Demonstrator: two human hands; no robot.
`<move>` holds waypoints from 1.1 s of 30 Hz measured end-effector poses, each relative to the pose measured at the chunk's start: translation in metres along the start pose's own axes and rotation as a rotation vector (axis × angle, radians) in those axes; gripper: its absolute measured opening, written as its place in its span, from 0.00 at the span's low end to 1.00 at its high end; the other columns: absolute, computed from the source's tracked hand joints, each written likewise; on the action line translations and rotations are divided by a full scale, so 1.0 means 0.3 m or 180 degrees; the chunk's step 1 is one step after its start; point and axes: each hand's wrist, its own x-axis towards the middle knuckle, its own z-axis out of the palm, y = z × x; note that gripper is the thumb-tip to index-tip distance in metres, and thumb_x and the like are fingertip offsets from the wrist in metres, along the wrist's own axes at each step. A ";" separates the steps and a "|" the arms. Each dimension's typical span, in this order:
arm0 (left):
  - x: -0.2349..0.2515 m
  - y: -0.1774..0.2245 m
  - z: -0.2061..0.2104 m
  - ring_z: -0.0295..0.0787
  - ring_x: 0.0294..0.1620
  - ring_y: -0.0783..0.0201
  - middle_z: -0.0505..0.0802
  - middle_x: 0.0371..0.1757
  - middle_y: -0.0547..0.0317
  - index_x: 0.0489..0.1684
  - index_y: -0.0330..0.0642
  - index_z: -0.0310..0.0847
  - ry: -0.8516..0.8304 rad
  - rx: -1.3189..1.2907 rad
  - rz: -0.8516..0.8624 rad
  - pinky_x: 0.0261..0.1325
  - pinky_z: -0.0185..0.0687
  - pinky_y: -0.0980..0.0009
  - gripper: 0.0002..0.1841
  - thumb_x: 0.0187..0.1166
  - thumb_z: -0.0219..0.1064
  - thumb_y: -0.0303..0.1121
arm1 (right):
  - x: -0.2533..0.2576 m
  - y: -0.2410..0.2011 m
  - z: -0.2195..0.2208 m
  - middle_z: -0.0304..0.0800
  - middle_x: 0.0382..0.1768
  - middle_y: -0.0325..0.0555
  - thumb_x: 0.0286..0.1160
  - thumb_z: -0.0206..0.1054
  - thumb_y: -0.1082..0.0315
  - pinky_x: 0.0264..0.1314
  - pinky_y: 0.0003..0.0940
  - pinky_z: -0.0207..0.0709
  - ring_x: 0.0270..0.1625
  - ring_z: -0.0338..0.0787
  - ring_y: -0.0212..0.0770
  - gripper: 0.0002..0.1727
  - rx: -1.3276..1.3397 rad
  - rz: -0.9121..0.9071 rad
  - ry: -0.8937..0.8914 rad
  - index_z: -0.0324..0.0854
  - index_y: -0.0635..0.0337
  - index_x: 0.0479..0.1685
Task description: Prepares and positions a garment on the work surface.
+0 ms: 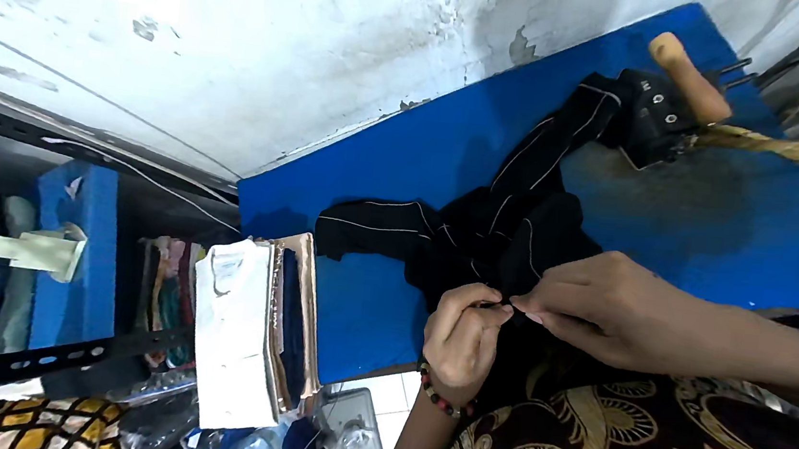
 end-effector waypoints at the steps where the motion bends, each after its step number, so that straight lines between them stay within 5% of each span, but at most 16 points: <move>1: 0.001 -0.002 0.000 0.87 0.48 0.74 0.86 0.42 0.54 0.28 0.37 0.76 -0.0015 -0.0034 -0.0020 0.57 0.83 0.84 0.08 0.79 0.68 0.24 | 0.001 0.003 0.000 0.88 0.26 0.45 0.79 0.56 0.70 0.34 0.24 0.76 0.29 0.86 0.34 0.12 0.0086 0.0061 -0.0038 0.86 0.61 0.38; 7: -0.003 0.001 0.001 0.91 0.42 0.69 0.92 0.41 0.44 0.39 0.27 0.85 -0.0481 0.0485 -0.0575 0.50 0.85 0.82 0.04 0.73 0.66 0.20 | 0.027 0.072 -0.020 0.89 0.31 0.28 0.81 0.65 0.67 0.38 0.08 0.74 0.34 0.81 0.11 0.09 0.1481 0.1286 -0.0216 0.90 0.58 0.41; 14: -0.049 -0.054 -0.136 0.96 0.42 0.54 0.96 0.42 0.47 0.40 0.34 0.91 -0.1238 0.1720 -0.1354 0.46 0.92 0.59 0.11 0.61 0.71 0.17 | 0.004 0.195 -0.110 0.83 0.23 0.33 0.77 0.66 0.79 0.35 0.18 0.77 0.28 0.83 0.24 0.07 0.2420 0.2340 -0.0686 0.86 0.60 0.47; 17: -0.088 -0.101 -0.245 0.95 0.42 0.53 0.95 0.44 0.45 0.37 0.34 0.92 -0.1283 0.1831 -0.1598 0.45 0.91 0.58 0.09 0.62 0.71 0.15 | -0.052 0.254 -0.167 0.87 0.26 0.36 0.79 0.64 0.79 0.36 0.19 0.78 0.30 0.84 0.25 0.07 0.2300 0.2624 -0.1001 0.87 0.61 0.43; 22: -0.138 -0.134 -0.363 0.93 0.42 0.77 0.96 0.41 0.58 0.44 0.31 0.90 -0.1268 0.0343 -0.2686 0.50 0.89 0.79 0.08 0.70 0.70 0.17 | -0.155 0.331 -0.254 0.83 0.17 0.34 0.76 0.64 0.81 0.27 0.19 0.73 0.22 0.80 0.25 0.12 0.2036 0.2751 -0.1129 0.85 0.60 0.25; 24: -0.141 -0.140 -0.388 0.92 0.43 0.81 0.96 0.41 0.67 0.48 0.31 0.87 -0.1296 -0.0558 -0.3051 0.51 0.89 0.79 0.11 0.72 0.64 0.15 | -0.187 0.346 -0.289 0.80 0.15 0.34 0.74 0.65 0.81 0.25 0.20 0.71 0.20 0.78 0.25 0.14 0.1965 0.2766 -0.1192 0.83 0.59 0.20; 29: -0.163 -0.185 -0.442 0.90 0.42 0.82 0.94 0.39 0.79 0.48 0.51 0.87 -0.1368 -0.1543 -0.3221 0.50 0.86 0.81 0.10 0.84 0.59 0.27 | -0.293 0.402 -0.363 0.77 0.12 0.29 0.71 0.62 0.76 0.21 0.18 0.67 0.17 0.75 0.22 0.17 0.2017 0.2479 -0.0982 0.77 0.51 0.13; 31: -0.182 -0.202 -0.475 0.89 0.40 0.85 0.94 0.38 0.82 0.48 0.59 0.88 -0.1399 -0.1687 -0.3178 0.46 0.84 0.84 0.07 0.79 0.71 0.42 | -0.340 0.427 -0.400 0.79 0.13 0.26 0.72 0.64 0.71 0.22 0.15 0.70 0.18 0.76 0.19 0.17 0.1956 0.2371 -0.0797 0.79 0.46 0.12; 33: -0.186 -0.199 -0.499 0.90 0.39 0.85 0.94 0.38 0.83 0.49 0.61 0.86 -0.1567 -0.1657 -0.3157 0.44 0.86 0.84 0.18 0.61 0.83 0.43 | -0.370 0.437 -0.432 0.81 0.14 0.22 0.73 0.66 0.66 0.22 0.13 0.70 0.19 0.77 0.16 0.17 0.1901 0.2276 -0.0662 0.81 0.42 0.13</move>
